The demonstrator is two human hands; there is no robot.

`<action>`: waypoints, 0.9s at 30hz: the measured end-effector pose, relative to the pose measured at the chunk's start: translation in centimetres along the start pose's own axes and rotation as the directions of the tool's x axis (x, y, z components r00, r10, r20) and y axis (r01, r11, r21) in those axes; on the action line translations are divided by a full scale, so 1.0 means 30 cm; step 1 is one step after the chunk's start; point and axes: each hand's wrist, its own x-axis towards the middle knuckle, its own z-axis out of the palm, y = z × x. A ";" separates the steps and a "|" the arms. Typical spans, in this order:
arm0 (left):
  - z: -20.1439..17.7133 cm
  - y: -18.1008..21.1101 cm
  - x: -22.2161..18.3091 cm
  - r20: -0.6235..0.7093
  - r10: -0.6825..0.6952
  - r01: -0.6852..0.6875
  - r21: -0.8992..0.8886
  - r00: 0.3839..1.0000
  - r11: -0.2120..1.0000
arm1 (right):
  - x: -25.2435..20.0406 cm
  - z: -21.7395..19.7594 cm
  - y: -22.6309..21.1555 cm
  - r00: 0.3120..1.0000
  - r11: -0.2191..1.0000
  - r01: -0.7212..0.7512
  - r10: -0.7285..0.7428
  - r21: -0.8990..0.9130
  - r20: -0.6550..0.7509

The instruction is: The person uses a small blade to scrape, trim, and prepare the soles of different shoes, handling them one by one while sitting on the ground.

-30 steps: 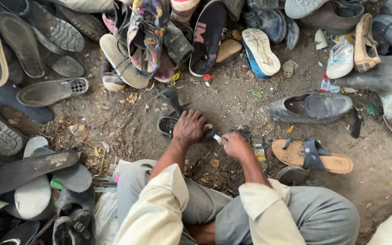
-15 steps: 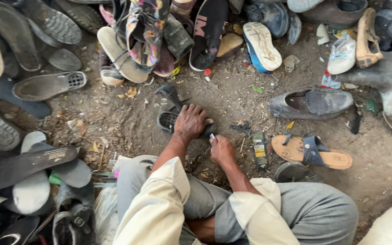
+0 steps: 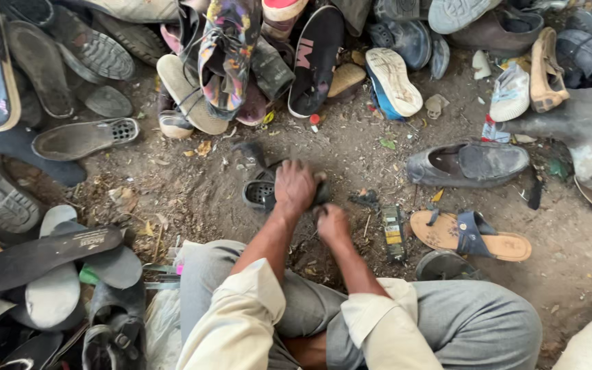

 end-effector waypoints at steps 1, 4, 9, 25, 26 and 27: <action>-0.019 0.003 0.019 0.060 -0.057 0.060 -0.041 0.997 0.997 | 0.013 -0.049 -0.009 1.000 0.999 -0.001 0.001 0.032 -0.008; -0.089 0.022 0.053 0.133 -0.114 0.131 -0.127 0.985 0.983 | 0.092 -0.205 -0.045 0.982 0.975 0.164 -0.176 -0.149 -0.068; -0.110 0.078 0.045 0.086 0.056 -0.049 -0.078 0.995 0.996 | 0.166 -0.264 -0.068 0.960 0.961 -0.046 0.118 -0.273 0.254; -0.048 0.048 0.104 0.146 0.083 -0.048 -0.226 0.986 0.973 | -0.100 -0.181 -0.003 0.990 0.988 -0.131 0.135 -0.083 0.042; -0.049 0.046 0.102 0.171 0.068 -0.026 -0.236 0.983 0.971 | -0.075 -0.169 -0.042 0.990 0.986 -0.124 0.131 -0.108 0.053; -0.048 0.049 0.105 0.183 0.065 -0.022 -0.228 0.981 0.973 | -0.032 -0.166 -0.076 0.991 0.984 -0.114 0.123 -0.137 0.058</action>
